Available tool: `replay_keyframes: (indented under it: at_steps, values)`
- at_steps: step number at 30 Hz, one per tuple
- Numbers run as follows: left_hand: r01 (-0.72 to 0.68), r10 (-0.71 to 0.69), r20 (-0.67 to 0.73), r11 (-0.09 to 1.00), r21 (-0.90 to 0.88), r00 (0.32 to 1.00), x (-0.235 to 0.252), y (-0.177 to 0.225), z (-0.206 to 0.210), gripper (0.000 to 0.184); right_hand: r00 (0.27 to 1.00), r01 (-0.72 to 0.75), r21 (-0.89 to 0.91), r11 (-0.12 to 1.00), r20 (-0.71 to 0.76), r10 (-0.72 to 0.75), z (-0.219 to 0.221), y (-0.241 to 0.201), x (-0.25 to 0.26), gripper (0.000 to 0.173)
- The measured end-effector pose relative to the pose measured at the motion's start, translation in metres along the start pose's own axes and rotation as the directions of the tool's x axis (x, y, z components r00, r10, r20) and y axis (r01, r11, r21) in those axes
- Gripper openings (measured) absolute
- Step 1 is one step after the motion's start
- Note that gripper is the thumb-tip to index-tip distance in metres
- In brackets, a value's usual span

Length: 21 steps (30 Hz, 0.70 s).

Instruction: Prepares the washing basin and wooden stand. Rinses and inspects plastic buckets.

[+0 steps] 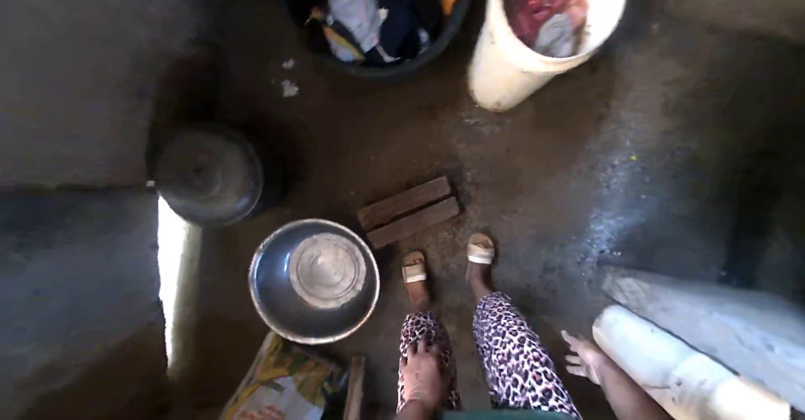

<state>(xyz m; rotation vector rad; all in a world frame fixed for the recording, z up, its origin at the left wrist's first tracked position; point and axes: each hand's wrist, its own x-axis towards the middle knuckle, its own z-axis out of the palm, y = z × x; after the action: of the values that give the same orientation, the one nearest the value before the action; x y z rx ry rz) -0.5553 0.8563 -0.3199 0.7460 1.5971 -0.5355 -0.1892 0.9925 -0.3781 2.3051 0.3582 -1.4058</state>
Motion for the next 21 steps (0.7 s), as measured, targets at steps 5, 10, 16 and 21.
replay_keyframes:
  at_steps: [5, 10, 16, 21]
  values:
    - [0.057, -0.048, -0.076, 0.991, 0.124, 0.996, 0.007, 0.027, 0.01, 0.058, 0.982, -0.073, 0.682, 0.728, -0.077, 0.17, -0.006, 0.066, 0.048, 0.078]
    - [0.046, -0.015, -0.114, 0.961, 0.274, 0.993, 0.013, 0.061, 0.028, 0.056, 0.96, 0.059, 0.97, 0.234, -0.119, 0.252, -0.035, 0.084, 0.115, 0.073]
    - [0.079, -0.053, -0.066, 0.866, 0.494, 0.996, 0.019, 0.094, 0.045, 0.057, 0.933, 0.243, 0.941, -0.237, -0.159, 0.324, -0.114, 0.154, 0.188, 0.094]
    - [0.046, 0.017, -0.11, 0.835, 0.548, 0.994, 0.027, 0.09, 0.054, 0.052, 0.899, 0.413, 0.829, -0.376, -0.306, 0.314, -0.186, 0.2, 0.24, 0.096]
